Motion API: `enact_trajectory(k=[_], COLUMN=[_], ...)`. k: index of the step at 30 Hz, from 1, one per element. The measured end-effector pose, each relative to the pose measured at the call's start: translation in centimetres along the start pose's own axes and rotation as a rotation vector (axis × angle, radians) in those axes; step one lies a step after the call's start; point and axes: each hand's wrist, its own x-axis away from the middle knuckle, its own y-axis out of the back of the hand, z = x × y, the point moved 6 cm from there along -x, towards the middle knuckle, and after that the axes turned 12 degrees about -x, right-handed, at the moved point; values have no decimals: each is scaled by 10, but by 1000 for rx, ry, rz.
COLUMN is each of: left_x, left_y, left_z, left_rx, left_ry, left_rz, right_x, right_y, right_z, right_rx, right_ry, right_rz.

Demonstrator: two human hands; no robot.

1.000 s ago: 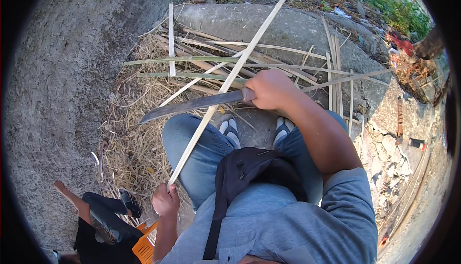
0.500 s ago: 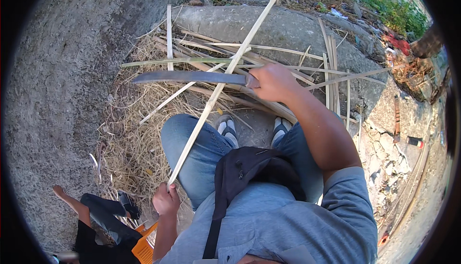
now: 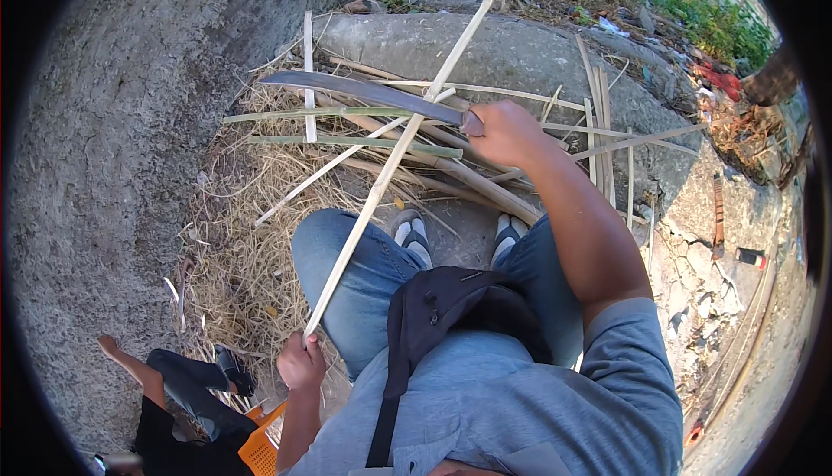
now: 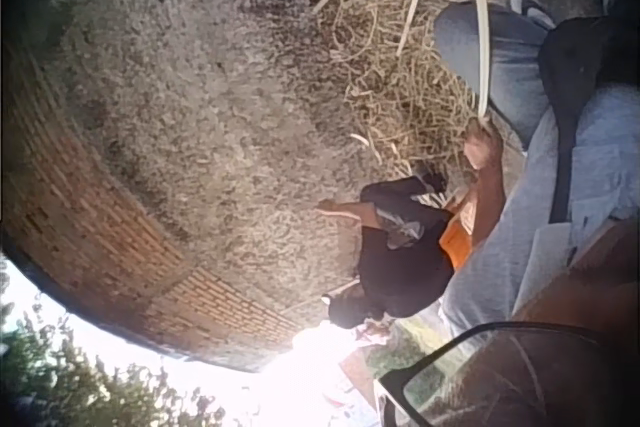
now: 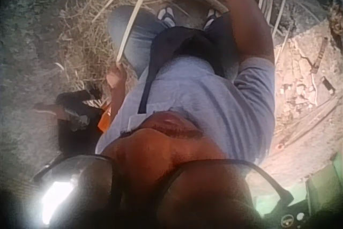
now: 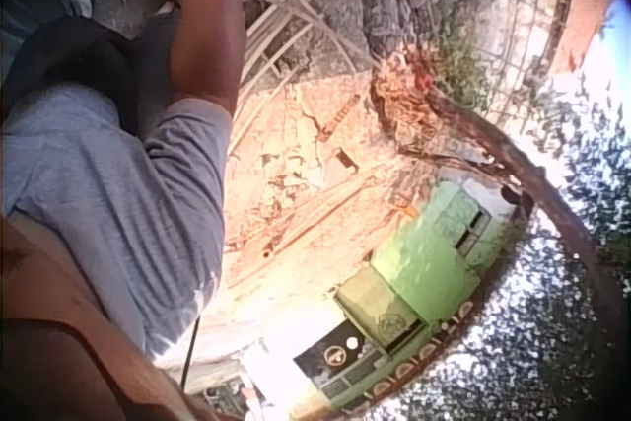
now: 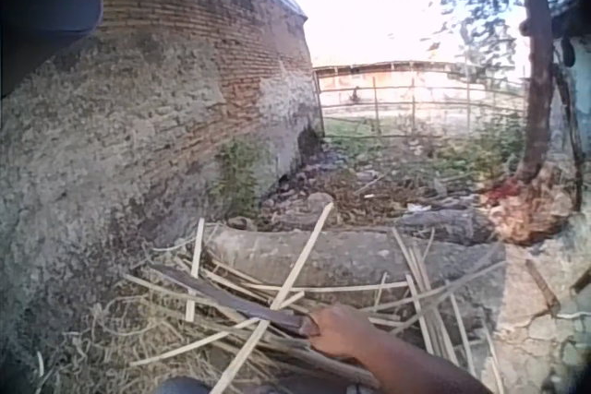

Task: The person shaves and smooths bamboo strips using a large knife, holding each strip in one hand and scraping along its length with the blade.

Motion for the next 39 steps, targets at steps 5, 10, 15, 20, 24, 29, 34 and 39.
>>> enact_trajectory(k=[5,10,15,20,24,29,34,39], left_x=[-3,-3,-2,2,-2,-5,-1,3], left_y=[0,-6,-8,-10,-9,-18,-18,-18], left_z=[-5,-1,-2,2,-6,0,-4,3], left_rx=[31,37,28,27,69,70,42,40], left_ry=[3,-22,-23,2,-6,-13,11,27], left_rz=[2,-29,-86,-34,-67,-76,-52,-25], right_x=[14,2,-13,1,16,6,-18,-10], right_y=[-14,-1,14,18,-3,-1,30,27], right_z=[29,13,-25,5,30,30,-34,-26], right_rx=[6,106,-7,3,59,112,-50,-115], right_ry=[134,68,-157,15,169,161,-93,-111], right_rz=[155,170,-3,-12,138,187,-102,-96])
